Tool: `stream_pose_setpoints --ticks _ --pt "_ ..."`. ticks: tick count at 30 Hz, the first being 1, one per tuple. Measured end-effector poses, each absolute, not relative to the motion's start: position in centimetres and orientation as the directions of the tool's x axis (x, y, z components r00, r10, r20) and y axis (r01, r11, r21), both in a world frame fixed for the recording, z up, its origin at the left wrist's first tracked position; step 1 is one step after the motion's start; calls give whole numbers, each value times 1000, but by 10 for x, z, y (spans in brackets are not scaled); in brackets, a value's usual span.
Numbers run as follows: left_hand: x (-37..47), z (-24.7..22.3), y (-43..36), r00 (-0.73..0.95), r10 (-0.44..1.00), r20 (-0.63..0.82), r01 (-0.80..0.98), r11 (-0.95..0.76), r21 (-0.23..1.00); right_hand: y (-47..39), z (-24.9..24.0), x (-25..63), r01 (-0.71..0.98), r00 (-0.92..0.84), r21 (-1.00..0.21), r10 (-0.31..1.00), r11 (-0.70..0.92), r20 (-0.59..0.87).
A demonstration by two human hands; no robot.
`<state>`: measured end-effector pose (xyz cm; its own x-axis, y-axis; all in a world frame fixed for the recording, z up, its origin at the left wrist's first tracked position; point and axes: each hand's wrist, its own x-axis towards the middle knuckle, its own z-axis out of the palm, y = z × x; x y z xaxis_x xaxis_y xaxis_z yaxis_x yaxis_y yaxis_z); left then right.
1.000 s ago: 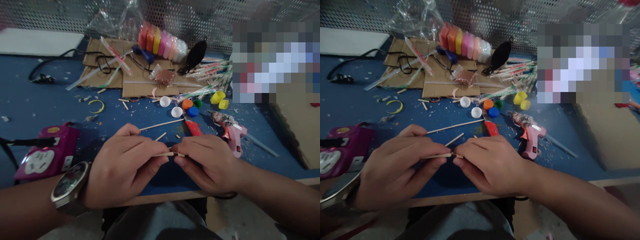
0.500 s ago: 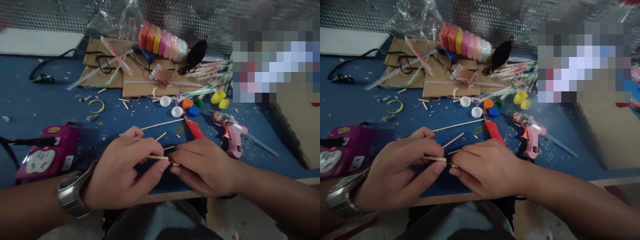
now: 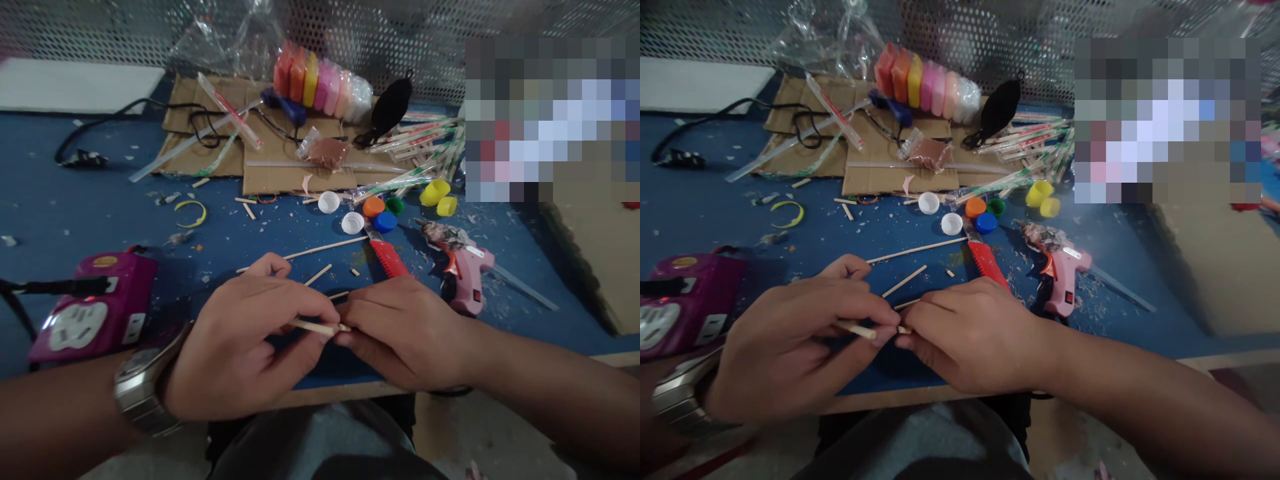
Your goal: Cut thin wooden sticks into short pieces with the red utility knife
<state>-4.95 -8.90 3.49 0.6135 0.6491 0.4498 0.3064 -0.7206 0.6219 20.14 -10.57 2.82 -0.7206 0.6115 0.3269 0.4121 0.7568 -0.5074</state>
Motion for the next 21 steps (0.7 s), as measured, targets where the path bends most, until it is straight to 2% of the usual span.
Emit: stream_pose_setpoints --ticks 13,17,21 --pt "-49 38 -90 598 693 402 310 -663 681 -107 27 203 375 -592 -609 686 699 422" --pt "-48 39 -90 583 733 352 346 -615 709 -106 27 203 372 -601 -601 677 707 425" --pt "-48 37 -89 558 792 246 344 -491 801 -105 26 203 377 -598 -608 685 699 416"
